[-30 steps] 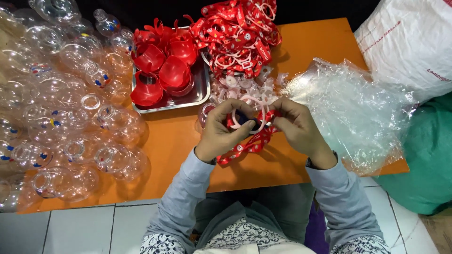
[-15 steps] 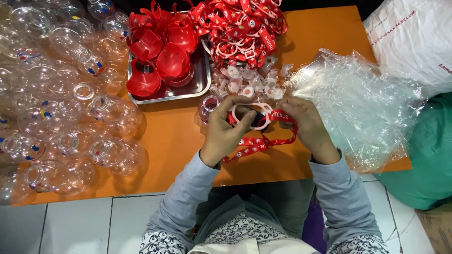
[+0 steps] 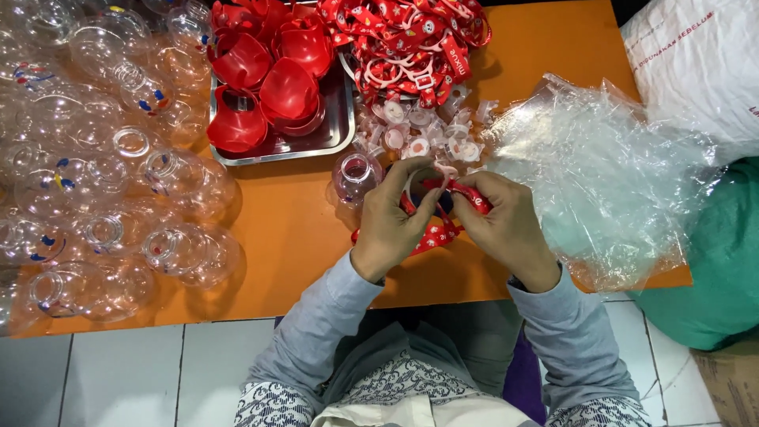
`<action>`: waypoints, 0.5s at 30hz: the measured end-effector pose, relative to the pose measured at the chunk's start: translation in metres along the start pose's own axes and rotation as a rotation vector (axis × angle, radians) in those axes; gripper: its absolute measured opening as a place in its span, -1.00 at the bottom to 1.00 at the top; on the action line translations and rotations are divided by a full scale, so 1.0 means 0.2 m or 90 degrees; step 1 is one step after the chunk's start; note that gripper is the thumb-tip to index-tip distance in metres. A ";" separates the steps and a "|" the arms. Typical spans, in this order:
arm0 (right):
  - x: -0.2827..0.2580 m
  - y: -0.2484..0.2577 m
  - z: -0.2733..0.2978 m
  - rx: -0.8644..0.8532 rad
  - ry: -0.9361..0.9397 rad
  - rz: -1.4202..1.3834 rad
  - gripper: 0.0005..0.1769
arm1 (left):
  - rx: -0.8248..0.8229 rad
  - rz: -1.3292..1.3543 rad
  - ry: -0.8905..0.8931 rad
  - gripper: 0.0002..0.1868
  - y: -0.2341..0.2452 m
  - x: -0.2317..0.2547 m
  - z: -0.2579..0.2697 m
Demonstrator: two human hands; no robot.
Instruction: Packaging plastic bottles by attaching decorative red straps and placing them into clear plastic bags.
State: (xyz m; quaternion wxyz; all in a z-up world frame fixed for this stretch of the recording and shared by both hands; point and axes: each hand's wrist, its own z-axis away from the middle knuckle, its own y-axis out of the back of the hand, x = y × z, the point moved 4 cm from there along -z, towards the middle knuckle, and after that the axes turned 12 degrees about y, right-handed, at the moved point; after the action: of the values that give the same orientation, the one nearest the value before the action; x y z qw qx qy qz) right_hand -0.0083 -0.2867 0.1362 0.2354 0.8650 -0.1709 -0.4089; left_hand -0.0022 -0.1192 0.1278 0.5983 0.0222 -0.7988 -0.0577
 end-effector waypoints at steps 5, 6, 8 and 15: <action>0.00 0.01 0.00 0.026 -0.100 -0.136 -0.89 | -0.018 0.019 0.030 -0.47 -0.04 -0.06 0.01; 0.01 0.01 -0.01 0.035 -0.109 -0.144 -0.89 | -0.026 0.038 0.042 -0.43 -0.04 -0.07 0.01; 0.01 0.00 0.01 0.023 -0.116 -0.167 -0.90 | -0.046 0.085 0.051 -0.39 -0.05 -0.09 0.02; 0.01 0.01 0.02 -0.016 -0.132 -0.190 -0.93 | -0.156 0.221 0.160 -0.35 -0.07 -0.29 -0.04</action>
State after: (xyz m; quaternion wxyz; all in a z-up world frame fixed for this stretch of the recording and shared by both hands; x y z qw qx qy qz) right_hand -0.0109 -0.2906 0.1345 0.1641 0.8310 -0.0592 -0.5281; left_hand 0.0206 -0.1271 0.0733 0.6921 -0.1811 -0.6971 -0.0471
